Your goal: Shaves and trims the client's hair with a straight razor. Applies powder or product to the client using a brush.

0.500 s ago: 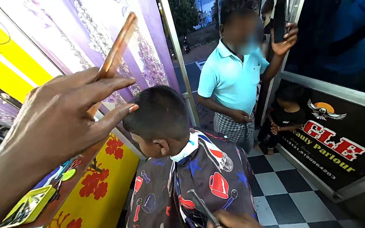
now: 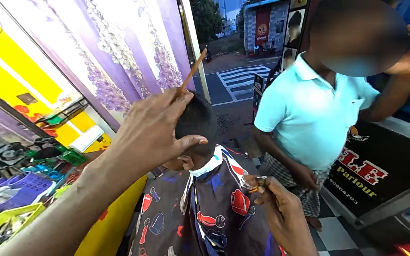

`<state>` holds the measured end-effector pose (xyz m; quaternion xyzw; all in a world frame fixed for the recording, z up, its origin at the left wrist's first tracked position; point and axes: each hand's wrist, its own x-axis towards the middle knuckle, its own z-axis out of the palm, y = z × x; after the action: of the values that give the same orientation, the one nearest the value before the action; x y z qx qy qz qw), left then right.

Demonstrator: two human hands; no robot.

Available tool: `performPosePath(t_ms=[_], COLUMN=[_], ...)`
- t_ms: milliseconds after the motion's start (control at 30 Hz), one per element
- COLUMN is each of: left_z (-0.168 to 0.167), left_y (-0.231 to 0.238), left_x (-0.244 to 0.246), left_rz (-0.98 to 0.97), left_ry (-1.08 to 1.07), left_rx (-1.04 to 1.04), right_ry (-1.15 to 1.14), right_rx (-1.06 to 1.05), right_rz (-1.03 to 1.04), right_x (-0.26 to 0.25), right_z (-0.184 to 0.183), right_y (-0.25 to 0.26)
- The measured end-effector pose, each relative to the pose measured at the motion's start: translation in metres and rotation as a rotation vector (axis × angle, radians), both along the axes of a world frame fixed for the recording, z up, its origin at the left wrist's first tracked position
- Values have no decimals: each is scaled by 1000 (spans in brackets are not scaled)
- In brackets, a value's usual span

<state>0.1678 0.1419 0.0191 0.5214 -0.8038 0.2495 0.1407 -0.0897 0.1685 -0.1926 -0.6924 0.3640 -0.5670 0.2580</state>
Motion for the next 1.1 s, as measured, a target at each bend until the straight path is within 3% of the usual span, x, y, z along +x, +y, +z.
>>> performPosePath(t_ms=[167,400,567,833,1100], left_z=[-5,8,9,6,8], left_y=[-10,-16,-17,-17,-17], left_x=[2,-9,-14,-21,-24], left_rz=[47,234,299,372,395], left_ry=[2,-124,-123,-124,-135], left_rx=[59,153,208,233,243], right_ry=[-321,-88,-178,-85,-161], right_rx=[134,-54,-118,-296,-395], right_rz=[233,56,24,-120,-182], right_x=[13,42,53,82,109], right_z=[15,12,9,0,0], right_y=[-11,-24,-26,-44,-56])
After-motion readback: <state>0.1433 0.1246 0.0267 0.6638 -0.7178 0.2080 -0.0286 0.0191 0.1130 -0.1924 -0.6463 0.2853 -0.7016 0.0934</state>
